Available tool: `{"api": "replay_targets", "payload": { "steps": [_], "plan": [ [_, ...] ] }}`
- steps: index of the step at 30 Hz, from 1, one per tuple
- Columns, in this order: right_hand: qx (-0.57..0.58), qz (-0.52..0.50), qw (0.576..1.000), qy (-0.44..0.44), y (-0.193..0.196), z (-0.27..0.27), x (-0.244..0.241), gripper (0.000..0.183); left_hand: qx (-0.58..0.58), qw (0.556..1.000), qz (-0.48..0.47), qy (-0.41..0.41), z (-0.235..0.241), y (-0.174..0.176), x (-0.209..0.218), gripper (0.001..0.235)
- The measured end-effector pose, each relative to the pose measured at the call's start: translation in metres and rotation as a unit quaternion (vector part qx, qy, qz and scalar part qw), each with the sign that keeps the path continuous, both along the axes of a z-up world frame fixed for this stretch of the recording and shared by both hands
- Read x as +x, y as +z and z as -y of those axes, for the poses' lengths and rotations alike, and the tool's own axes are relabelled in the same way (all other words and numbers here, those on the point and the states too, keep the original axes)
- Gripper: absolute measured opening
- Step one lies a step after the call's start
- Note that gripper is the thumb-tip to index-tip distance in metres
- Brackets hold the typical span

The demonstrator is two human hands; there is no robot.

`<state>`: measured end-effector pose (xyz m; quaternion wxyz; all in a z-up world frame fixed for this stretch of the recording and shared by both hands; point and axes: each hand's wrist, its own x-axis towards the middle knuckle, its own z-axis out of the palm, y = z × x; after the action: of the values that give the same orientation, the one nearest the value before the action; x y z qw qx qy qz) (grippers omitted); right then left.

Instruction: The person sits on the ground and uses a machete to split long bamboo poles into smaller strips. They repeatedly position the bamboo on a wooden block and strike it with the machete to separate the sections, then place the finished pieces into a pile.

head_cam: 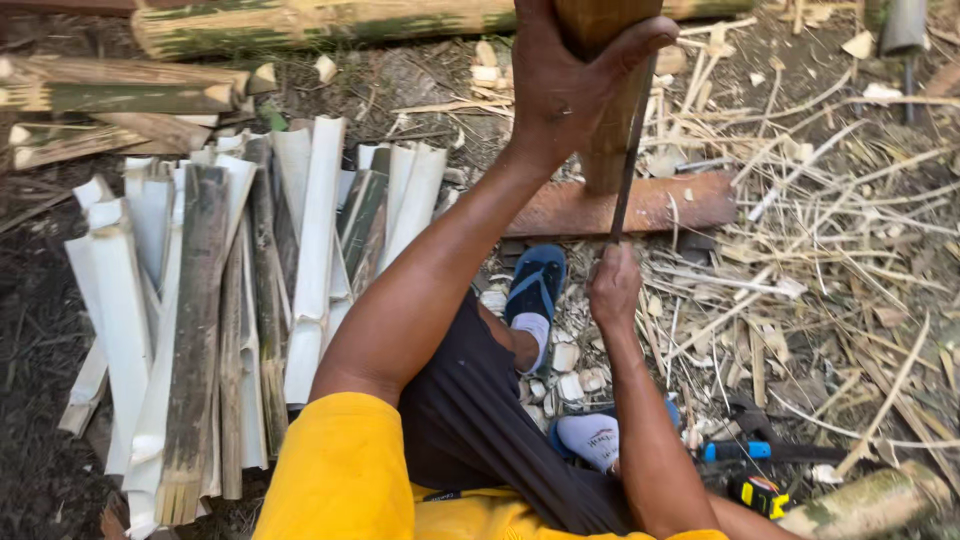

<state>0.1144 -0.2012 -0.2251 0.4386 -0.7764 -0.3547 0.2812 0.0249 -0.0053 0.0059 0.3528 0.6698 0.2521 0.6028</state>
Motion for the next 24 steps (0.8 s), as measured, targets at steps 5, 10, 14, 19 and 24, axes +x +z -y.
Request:
{"api": "replay_targets", "payload": {
  "steps": [5, 10, 14, 19, 24],
  "plan": [
    [-0.021, 0.046, 0.999, -0.011, -0.076, 0.006, -0.005, 0.041, 0.021, 0.997, 0.069, 0.017, -0.006, -0.004, -0.014, 0.083],
    [-0.177, 0.05, 0.983, -0.009, -0.142, 0.033, 0.039, 0.04, -0.031, 0.994, 0.025, -0.1, -0.019, -0.045, -0.027, 0.084],
    [-0.151, -0.053, 0.987, -0.036, -0.146, 0.073, 0.031, 0.049, -0.071, 0.947, -0.171, -0.262, -0.016, -0.114, -0.035, 0.048],
    [-0.061, -0.004, 0.997, -0.046, -0.163, 0.115, 0.004, 0.032, -0.065, 0.949, -0.142, -0.274, -0.012, -0.144, -0.025, 0.067],
    [0.019, -0.14, 0.953, -0.269, -0.154, 0.111, 0.012, 0.024, -0.098, 0.96, -0.153, -0.215, 0.0, -0.139, -0.026, 0.062]
  ]
}}
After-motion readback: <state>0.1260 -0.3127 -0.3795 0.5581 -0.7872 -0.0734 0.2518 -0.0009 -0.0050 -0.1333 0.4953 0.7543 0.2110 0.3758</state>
